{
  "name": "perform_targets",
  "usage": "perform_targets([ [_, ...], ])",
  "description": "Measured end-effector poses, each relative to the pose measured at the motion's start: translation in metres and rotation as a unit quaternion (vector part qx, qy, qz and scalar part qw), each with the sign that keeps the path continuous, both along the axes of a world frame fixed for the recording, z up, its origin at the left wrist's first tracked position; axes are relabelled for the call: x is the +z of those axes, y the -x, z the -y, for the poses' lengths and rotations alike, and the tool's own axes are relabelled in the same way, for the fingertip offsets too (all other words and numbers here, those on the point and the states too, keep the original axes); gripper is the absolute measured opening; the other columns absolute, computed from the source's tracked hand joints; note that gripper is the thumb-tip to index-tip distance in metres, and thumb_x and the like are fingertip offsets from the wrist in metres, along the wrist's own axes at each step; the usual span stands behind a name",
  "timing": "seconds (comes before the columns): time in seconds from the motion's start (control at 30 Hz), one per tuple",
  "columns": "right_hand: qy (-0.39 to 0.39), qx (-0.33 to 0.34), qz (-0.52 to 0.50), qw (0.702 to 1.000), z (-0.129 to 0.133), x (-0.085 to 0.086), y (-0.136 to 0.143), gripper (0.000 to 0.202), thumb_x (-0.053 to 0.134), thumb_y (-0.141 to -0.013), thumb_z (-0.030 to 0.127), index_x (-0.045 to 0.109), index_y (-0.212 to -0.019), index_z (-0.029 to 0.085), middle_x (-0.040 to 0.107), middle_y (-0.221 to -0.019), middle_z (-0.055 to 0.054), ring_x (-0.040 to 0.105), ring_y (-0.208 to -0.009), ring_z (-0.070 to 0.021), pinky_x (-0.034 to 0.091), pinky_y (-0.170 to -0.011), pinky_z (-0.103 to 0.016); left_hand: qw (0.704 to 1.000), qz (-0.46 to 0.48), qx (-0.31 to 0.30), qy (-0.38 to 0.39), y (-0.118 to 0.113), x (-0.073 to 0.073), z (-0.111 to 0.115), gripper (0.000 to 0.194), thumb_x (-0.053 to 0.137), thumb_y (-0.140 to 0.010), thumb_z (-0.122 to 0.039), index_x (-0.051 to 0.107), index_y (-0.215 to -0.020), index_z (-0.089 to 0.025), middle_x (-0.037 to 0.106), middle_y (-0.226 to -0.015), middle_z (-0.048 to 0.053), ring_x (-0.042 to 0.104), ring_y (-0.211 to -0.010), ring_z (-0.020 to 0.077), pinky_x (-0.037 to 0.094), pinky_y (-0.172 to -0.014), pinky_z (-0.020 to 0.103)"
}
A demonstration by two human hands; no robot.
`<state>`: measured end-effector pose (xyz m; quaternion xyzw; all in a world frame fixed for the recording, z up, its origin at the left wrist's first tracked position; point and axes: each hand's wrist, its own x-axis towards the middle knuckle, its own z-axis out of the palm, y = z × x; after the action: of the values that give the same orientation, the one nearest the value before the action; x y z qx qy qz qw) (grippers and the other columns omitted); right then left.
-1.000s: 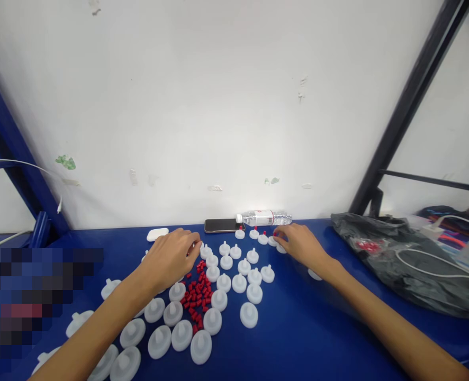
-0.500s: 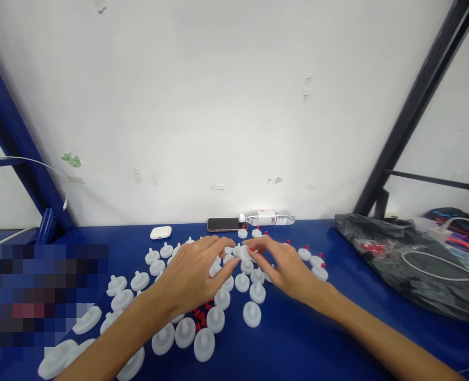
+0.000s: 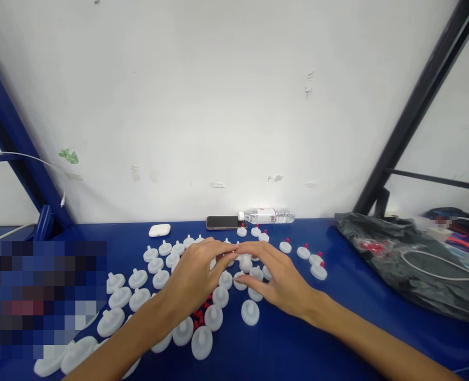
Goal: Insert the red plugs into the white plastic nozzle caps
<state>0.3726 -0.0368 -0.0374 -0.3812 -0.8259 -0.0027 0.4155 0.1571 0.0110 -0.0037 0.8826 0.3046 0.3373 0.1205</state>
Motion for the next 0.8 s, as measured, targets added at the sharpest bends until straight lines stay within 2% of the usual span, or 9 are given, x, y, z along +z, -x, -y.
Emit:
perform_targets([
  [0.1,-0.018,-0.019,-0.009,1.0,0.0,-0.001,0.0,0.039,0.071,-0.097,0.03,0.057,-0.132,0.029,0.073,-0.12,-0.005,0.07,-0.108,-0.0223,0.057,-0.093,-0.037,1.0,-0.015,-0.004,-0.027,0.001,0.002,0.0,0.022,0.057,-0.103,-0.029,0.075,-0.113,-0.023,0.077,-0.085,-0.001,0.065,-0.077,0.0167,0.052,-0.07,0.029],
  [0.2,-0.035,-0.028,-0.006,0.999,0.0,-0.002,0.0,0.038,0.071,-0.096,0.03,0.057,-0.131,0.027,0.075,-0.117,-0.005,0.071,-0.103,-0.0222,0.057,-0.09,-0.037,0.996,-0.058,-0.015,-0.066,0.001,0.0,-0.001,0.027,0.053,-0.104,-0.031,0.071,-0.121,-0.019,0.075,-0.096,0.005,0.062,-0.087,0.0213,0.049,-0.068,0.032],
  [0.3,-0.043,-0.024,0.011,0.999,-0.001,0.0,-0.003,0.034,0.07,-0.096,0.028,0.059,-0.128,0.025,0.076,-0.115,-0.005,0.072,-0.099,-0.0226,0.055,-0.088,-0.038,0.989,-0.11,-0.021,-0.097,0.003,-0.002,-0.003,0.033,0.044,-0.107,-0.03,0.073,-0.109,-0.016,0.072,-0.093,0.009,0.056,-0.084,0.0234,0.036,-0.057,0.031],
  [0.4,-0.063,-0.021,0.076,0.995,-0.003,0.007,-0.009,0.03,0.069,-0.097,0.03,0.061,-0.125,0.024,0.078,-0.107,-0.005,0.073,-0.09,-0.0223,0.051,-0.084,-0.039,0.983,-0.151,-0.034,-0.099,0.005,0.002,-0.004,0.034,0.043,-0.107,-0.027,0.072,-0.092,-0.017,0.069,-0.082,0.007,0.052,-0.077,0.022,0.024,-0.052,0.03],
  [0.5,-0.113,-0.022,0.14,0.983,-0.003,0.014,-0.012,0.028,0.066,-0.099,0.03,0.06,-0.126,0.022,0.08,-0.101,-0.004,0.075,-0.086,-0.0214,0.048,-0.082,-0.039,0.984,-0.159,-0.037,-0.072,0.007,0.008,-0.001,0.036,0.041,-0.106,-0.026,0.068,-0.085,-0.018,0.067,-0.076,0.005,0.052,-0.075,0.0205,0.024,-0.053,0.03],
  [0.63,-0.17,-0.016,0.179,0.969,-0.001,0.018,-0.009,0.034,0.06,-0.102,0.027,0.055,-0.136,0.022,0.081,-0.107,-0.005,0.076,-0.087,-0.0208,0.048,-0.083,-0.04,0.99,-0.138,-0.039,-0.005,0.005,0.017,0.005,0.04,0.041,-0.106,-0.032,0.066,-0.076,-0.02,0.064,-0.068,0.001,0.053,-0.066,0.0166,0.035,-0.059,0.031],
  [0.73,-0.18,-0.002,0.198,0.963,-0.001,0.019,-0.015,0.037,0.058,-0.102,0.024,0.056,-0.139,0.024,0.079,-0.118,-0.006,0.076,-0.089,-0.0204,0.051,-0.084,-0.04,0.987,-0.133,-0.059,0.062,0.007,0.024,0.006,0.045,0.041,-0.105,-0.031,0.058,-0.064,-0.02,0.06,-0.058,-0.003,0.054,-0.056,0.0126,0.041,-0.059,0.027],
  [0.8,-0.161,-0.04,0.182,0.969,-0.004,0.022,-0.029,0.032,0.058,-0.102,0.026,0.062,-0.133,0.027,0.078,-0.12,-0.004,0.076,-0.092,-0.0203,0.053,-0.085,-0.039,0.982,-0.141,-0.072,0.105,0.015,0.029,0.0,0.046,0.04,-0.105,-0.032,0.059,-0.064,-0.02,0.061,-0.054,-0.004,0.057,-0.052,0.0113,0.045,-0.057,0.024],
])
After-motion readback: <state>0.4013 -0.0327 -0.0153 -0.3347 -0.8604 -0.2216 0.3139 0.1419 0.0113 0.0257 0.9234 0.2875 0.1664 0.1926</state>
